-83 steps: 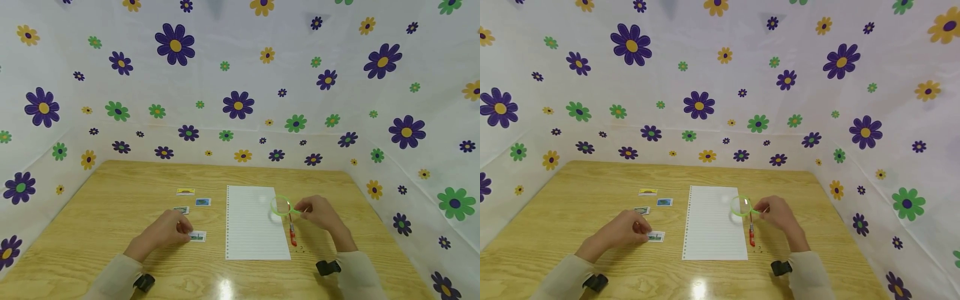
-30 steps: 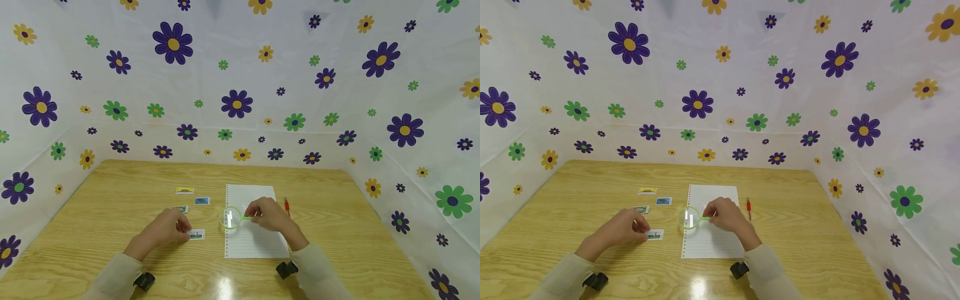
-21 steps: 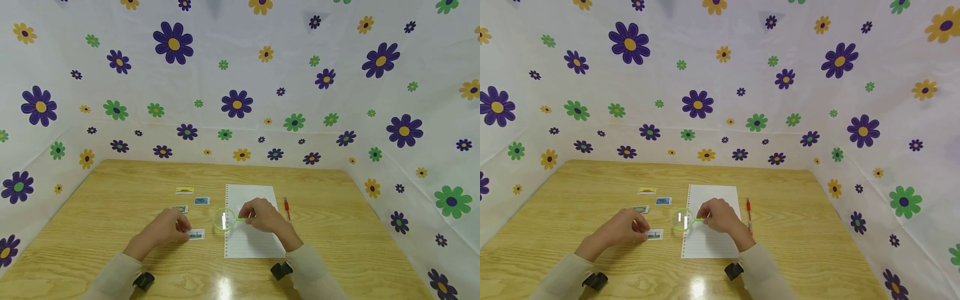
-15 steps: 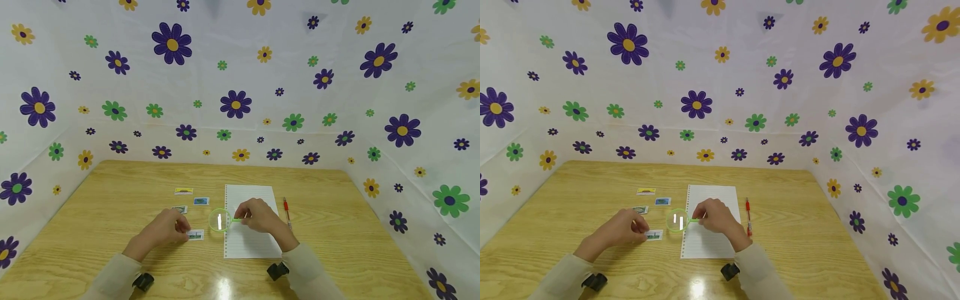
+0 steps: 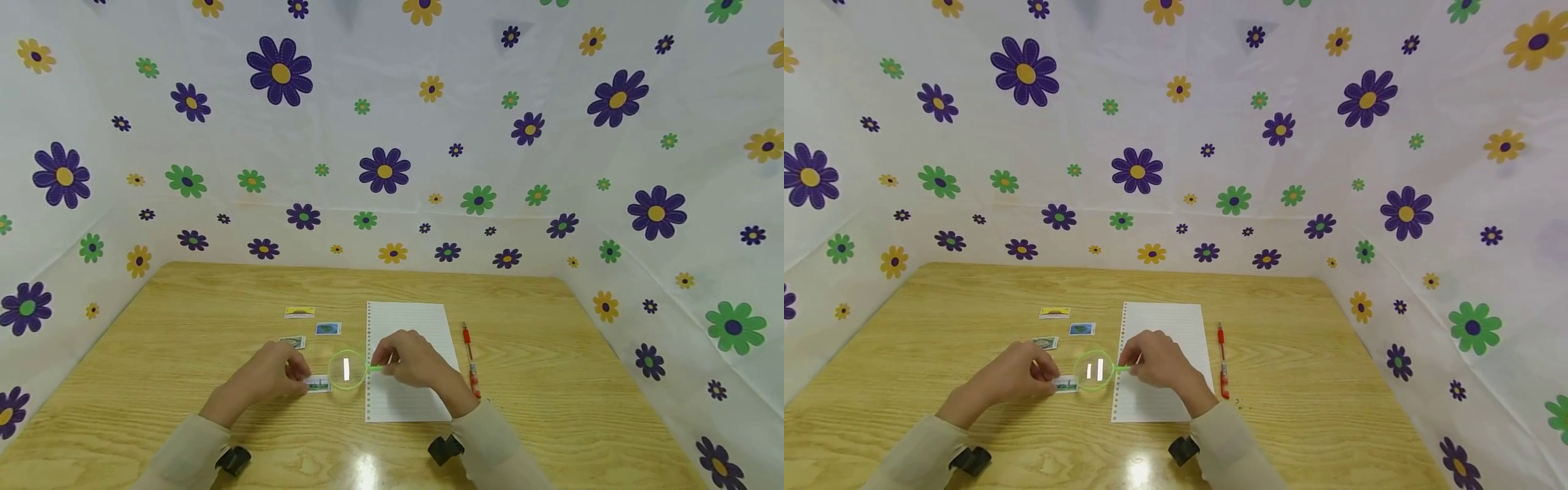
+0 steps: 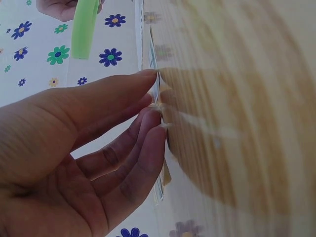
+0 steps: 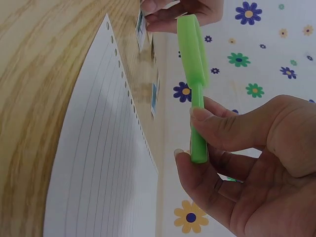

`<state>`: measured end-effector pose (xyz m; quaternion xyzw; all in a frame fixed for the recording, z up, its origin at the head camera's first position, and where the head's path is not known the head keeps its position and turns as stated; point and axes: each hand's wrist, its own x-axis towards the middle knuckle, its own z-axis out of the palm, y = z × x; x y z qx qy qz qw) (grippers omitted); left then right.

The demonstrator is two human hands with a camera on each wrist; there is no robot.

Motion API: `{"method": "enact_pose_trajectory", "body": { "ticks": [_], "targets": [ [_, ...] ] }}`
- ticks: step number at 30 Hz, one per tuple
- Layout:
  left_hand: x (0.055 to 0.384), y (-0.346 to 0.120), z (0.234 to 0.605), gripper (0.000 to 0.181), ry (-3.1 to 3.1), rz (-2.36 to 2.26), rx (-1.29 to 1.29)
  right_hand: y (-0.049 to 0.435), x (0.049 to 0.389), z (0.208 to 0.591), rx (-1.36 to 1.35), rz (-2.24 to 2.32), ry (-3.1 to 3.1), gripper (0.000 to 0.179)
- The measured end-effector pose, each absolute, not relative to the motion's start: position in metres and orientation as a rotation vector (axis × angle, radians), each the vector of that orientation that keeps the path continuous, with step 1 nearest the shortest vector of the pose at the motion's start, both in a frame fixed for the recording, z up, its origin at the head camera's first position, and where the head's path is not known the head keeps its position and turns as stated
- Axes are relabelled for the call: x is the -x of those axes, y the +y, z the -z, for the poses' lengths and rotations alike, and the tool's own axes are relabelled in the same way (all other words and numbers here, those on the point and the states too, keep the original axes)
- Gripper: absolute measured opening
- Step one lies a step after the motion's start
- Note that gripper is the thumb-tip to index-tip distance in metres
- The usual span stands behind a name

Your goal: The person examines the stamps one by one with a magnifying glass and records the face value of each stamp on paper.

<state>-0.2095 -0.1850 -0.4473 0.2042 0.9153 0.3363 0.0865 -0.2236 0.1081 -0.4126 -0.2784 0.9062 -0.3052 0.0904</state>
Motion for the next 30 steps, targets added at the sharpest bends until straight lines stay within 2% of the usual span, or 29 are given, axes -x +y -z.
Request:
{"method": "enact_pose_trajectory", "body": {
  "ticks": [30],
  "targets": [
    [0.211,-0.187,0.45,0.009,2.726,-1.021,-0.663,0.093,0.217,0.418,0.943,0.906,2.626,0.016]
  ]
}}
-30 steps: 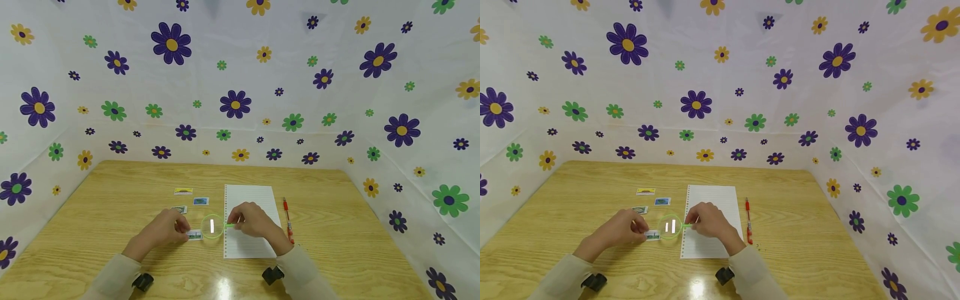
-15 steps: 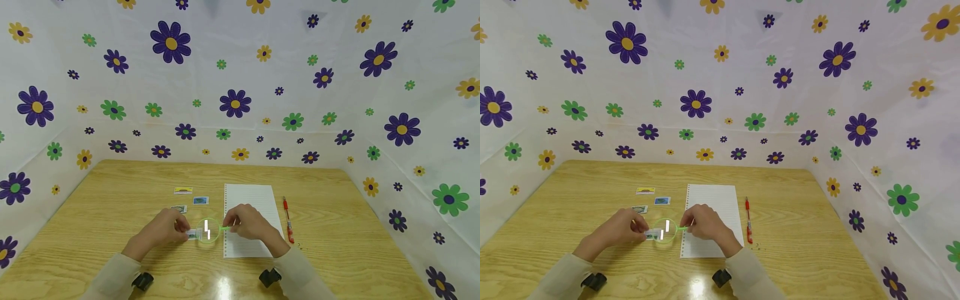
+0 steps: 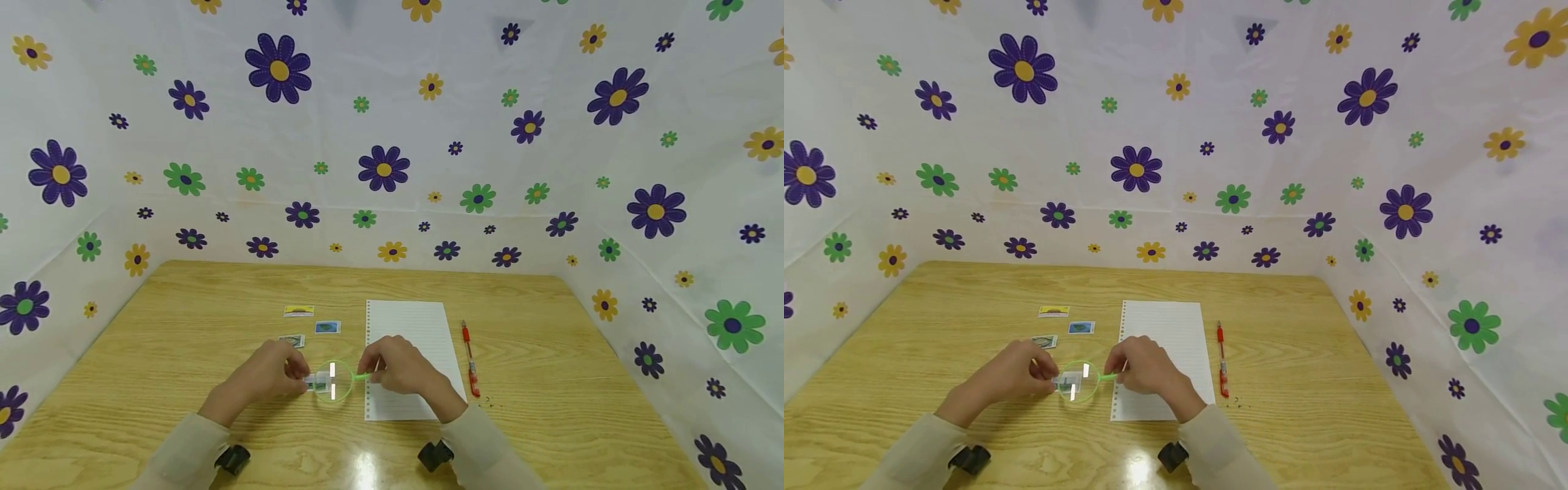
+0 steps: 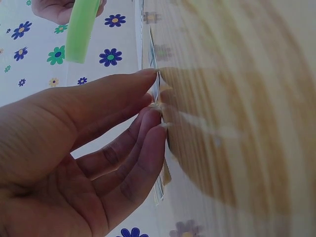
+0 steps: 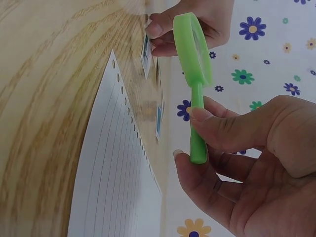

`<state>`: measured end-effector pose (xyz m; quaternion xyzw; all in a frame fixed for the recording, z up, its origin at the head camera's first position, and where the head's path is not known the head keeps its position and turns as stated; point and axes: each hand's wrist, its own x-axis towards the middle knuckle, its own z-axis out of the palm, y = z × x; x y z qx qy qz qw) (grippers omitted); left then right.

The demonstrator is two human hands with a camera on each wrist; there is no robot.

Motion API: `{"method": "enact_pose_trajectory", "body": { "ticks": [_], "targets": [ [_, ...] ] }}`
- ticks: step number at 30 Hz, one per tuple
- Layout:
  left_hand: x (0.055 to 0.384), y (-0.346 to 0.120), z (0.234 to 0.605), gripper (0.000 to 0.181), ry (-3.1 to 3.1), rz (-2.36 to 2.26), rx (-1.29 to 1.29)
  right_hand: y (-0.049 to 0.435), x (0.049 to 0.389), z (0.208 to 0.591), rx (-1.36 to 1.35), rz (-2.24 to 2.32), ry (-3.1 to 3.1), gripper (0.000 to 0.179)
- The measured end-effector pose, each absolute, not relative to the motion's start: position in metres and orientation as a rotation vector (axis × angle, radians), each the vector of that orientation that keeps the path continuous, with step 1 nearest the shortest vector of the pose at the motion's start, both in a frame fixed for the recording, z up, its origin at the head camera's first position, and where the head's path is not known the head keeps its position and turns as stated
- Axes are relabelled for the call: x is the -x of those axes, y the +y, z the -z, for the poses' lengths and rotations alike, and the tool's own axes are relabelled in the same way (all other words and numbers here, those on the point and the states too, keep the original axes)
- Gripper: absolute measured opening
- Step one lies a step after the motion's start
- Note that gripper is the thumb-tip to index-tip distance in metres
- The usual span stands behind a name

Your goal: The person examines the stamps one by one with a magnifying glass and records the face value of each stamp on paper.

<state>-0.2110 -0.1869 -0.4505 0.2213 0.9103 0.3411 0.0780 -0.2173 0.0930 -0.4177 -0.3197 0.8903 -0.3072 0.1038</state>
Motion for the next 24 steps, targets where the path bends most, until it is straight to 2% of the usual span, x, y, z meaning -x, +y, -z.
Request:
{"method": "enact_pose_trajectory", "body": {
  "ticks": [24],
  "targets": [
    [0.2098,-0.1854,0.4474,0.011,2.728,-1.017,-0.643,0.0889,0.2129,0.4205,0.891,0.872,2.665,0.018]
  ]
}}
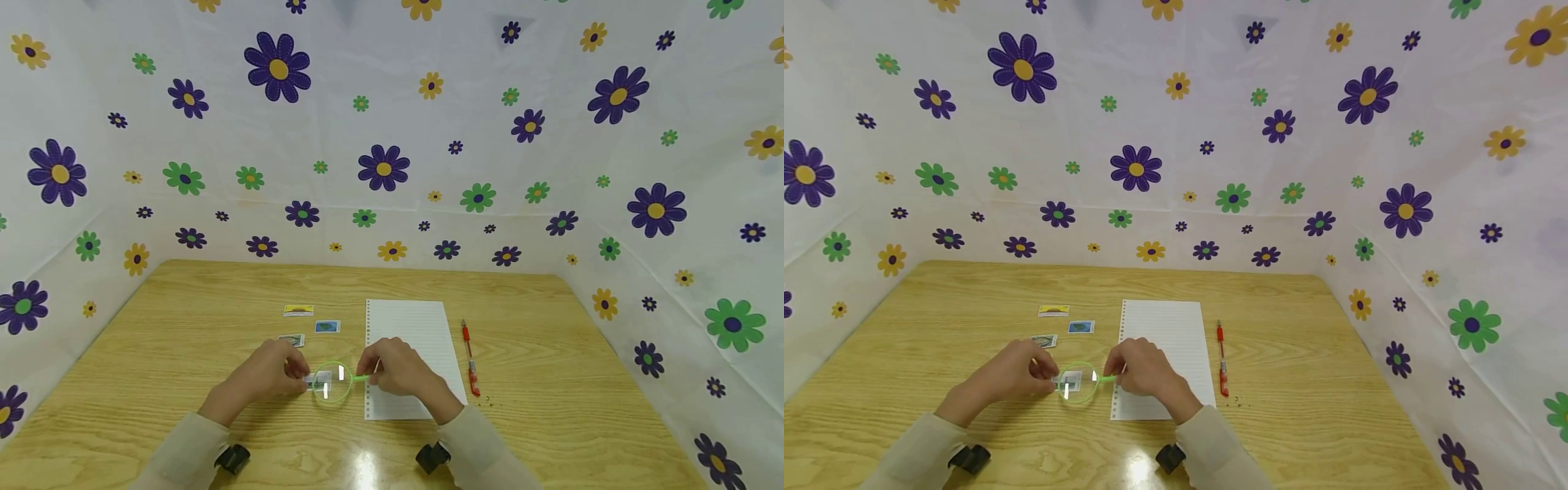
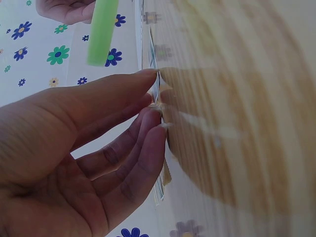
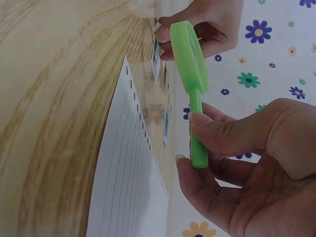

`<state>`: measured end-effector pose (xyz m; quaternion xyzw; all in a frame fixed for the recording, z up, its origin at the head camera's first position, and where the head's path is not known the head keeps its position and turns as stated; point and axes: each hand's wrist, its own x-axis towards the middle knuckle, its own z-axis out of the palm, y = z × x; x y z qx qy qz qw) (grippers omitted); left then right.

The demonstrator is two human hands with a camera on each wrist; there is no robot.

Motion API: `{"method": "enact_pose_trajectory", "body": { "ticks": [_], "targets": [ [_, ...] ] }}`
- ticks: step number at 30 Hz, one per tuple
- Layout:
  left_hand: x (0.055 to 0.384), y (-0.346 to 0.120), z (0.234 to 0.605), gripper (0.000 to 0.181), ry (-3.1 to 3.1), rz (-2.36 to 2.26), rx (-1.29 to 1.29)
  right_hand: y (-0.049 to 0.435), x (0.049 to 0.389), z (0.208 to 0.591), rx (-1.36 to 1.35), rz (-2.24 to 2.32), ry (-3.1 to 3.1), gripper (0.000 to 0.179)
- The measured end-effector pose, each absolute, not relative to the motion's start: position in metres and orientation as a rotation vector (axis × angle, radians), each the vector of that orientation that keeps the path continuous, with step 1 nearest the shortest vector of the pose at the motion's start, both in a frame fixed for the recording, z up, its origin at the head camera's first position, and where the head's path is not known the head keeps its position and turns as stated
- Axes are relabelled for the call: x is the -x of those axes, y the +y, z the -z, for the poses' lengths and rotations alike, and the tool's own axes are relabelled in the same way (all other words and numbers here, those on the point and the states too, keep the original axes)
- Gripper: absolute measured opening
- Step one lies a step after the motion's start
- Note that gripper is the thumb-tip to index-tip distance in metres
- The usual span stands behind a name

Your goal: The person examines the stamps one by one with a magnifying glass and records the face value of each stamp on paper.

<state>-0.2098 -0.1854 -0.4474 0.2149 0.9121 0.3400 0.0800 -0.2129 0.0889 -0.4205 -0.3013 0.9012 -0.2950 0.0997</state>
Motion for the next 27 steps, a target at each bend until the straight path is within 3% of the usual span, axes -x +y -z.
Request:
{"method": "enact_pose_trajectory", "body": {
  "ticks": [27],
  "targets": [
    [0.2107,-0.1858,0.4477,0.01,2.726,-1.004,-0.641,0.0869,0.2144,0.4223,0.886,0.891,2.653,0.019]
  ]
}}
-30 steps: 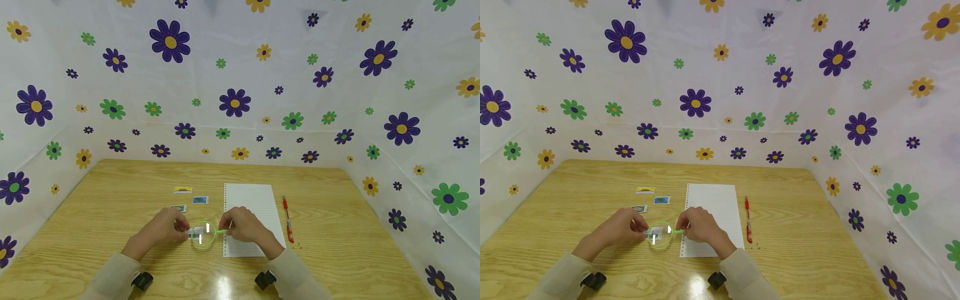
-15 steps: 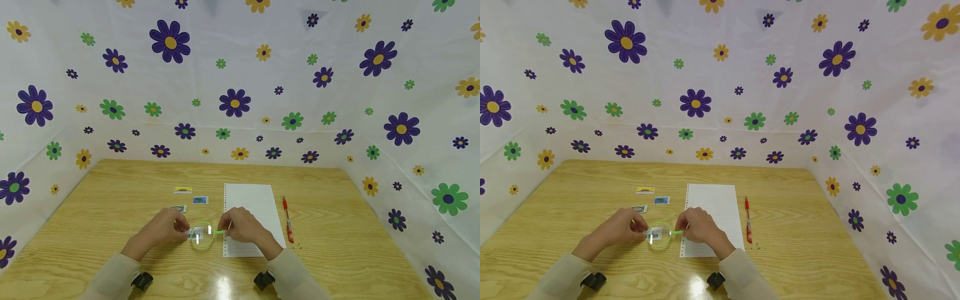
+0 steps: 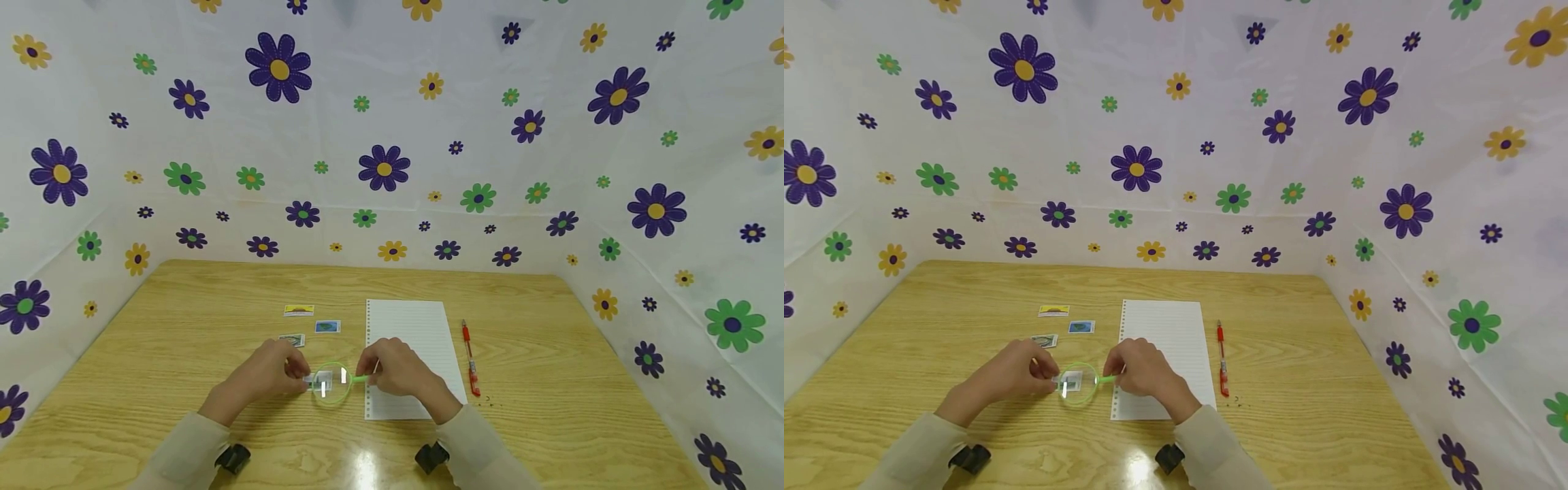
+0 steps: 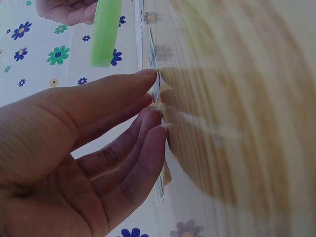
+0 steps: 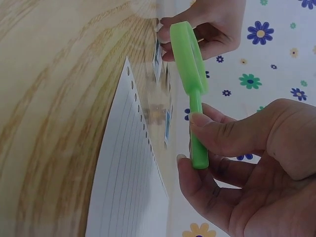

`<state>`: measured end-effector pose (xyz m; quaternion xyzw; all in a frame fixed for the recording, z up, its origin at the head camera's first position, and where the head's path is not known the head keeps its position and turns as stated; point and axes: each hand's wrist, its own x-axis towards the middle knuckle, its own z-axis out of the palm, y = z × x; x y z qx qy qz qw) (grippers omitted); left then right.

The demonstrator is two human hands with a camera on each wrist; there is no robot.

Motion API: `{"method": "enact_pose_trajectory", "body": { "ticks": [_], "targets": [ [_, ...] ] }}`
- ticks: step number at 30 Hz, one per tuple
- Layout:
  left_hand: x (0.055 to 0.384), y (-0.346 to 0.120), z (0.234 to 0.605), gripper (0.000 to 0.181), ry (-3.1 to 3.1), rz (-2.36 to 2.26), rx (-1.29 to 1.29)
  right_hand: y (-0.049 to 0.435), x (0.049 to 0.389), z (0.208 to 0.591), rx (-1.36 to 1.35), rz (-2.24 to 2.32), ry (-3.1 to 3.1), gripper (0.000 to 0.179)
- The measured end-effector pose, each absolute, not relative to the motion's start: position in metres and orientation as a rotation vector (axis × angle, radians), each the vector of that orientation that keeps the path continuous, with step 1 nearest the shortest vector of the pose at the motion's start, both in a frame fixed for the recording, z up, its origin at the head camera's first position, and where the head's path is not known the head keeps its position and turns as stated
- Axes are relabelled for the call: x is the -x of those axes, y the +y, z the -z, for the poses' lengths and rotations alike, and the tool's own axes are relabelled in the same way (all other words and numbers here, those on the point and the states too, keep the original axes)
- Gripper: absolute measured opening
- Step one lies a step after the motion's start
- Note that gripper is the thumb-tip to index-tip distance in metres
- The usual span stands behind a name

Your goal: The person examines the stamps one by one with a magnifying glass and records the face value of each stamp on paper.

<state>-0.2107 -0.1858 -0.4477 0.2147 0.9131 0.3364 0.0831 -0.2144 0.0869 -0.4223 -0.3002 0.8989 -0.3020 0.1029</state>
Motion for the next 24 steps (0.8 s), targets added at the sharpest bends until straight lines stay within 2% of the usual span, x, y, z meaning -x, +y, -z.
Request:
{"method": "enact_pose_trajectory", "body": {
  "ticks": [10,24],
  "targets": [
    [0.211,-0.185,0.449,0.01,2.717,-1.013,-0.639,0.105,0.216,0.416,0.825,0.927,2.652,0.018],
    [0.21,-0.186,0.449,0.01,2.715,-1.021,-0.65,0.181,0.223,0.398,0.596,0.974,2.795,0.015]
  ]
}}
